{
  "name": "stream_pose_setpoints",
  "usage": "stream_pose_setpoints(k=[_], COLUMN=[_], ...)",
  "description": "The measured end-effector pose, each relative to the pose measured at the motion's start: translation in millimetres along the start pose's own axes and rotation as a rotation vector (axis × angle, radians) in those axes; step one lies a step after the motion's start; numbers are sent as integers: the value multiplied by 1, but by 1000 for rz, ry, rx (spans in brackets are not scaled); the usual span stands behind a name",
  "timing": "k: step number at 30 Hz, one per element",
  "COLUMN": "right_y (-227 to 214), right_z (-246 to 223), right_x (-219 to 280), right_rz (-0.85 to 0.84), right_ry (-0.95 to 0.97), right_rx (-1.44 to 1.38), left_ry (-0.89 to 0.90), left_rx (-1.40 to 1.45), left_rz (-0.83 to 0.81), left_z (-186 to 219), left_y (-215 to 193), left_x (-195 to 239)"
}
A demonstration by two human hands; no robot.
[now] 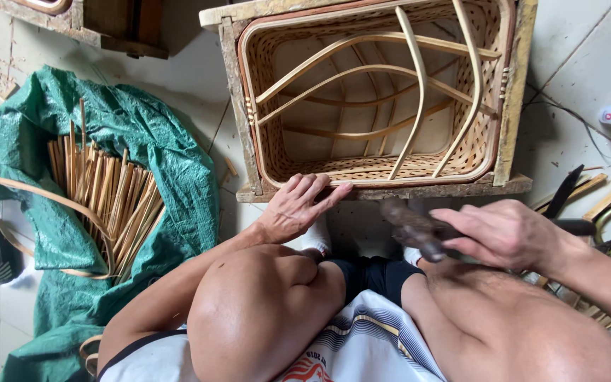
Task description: The person assembles a rectangular bamboo basket by inserting curved bamboo strips into a wooden mold, securing them with a hammer, and trimming excess with pliers. The person applies glue to the joints and continues adding strips to form the basket's frame.
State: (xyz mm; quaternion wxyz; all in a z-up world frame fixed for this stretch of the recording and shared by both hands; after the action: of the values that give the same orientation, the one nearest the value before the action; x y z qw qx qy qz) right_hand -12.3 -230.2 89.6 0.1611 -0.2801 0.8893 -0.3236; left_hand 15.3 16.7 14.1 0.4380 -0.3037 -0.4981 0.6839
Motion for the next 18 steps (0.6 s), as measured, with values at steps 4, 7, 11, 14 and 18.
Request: stream_pose_setpoints(k=[4, 7, 11, 14, 18], right_y=[45, 45, 33, 23, 8], right_z=[25, 19, 19, 26, 39], right_x=[24, 23, 18, 30, 52], right_rz=[-127, -90, -98, -89, 0], right_ry=[89, 65, 107, 126, 161], right_rx=[-3, 2, 16, 14, -52], left_ry=[4, 31, -8, -110, -461], left_rx=[25, 39, 220, 382, 164], left_rz=[-18, 32, 25, 165, 468], left_z=[-2, -1, -8, -33, -95], left_y=[4, 0, -6, -23, -63], left_x=[-2, 1, -2, 6, 67])
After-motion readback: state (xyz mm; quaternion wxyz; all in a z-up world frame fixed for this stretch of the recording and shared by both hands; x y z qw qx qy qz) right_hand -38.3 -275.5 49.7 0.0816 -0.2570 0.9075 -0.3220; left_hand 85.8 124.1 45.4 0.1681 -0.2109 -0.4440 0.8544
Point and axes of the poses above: each hand's wrist, its own x-axis away from the middle knuckle, its own y-axis out of the palm, z = x × y, the point moved 8 cm from there along -x, towards the middle knuckle, and after that the axes turned 1 degree about -y, right-handed, at the moved point
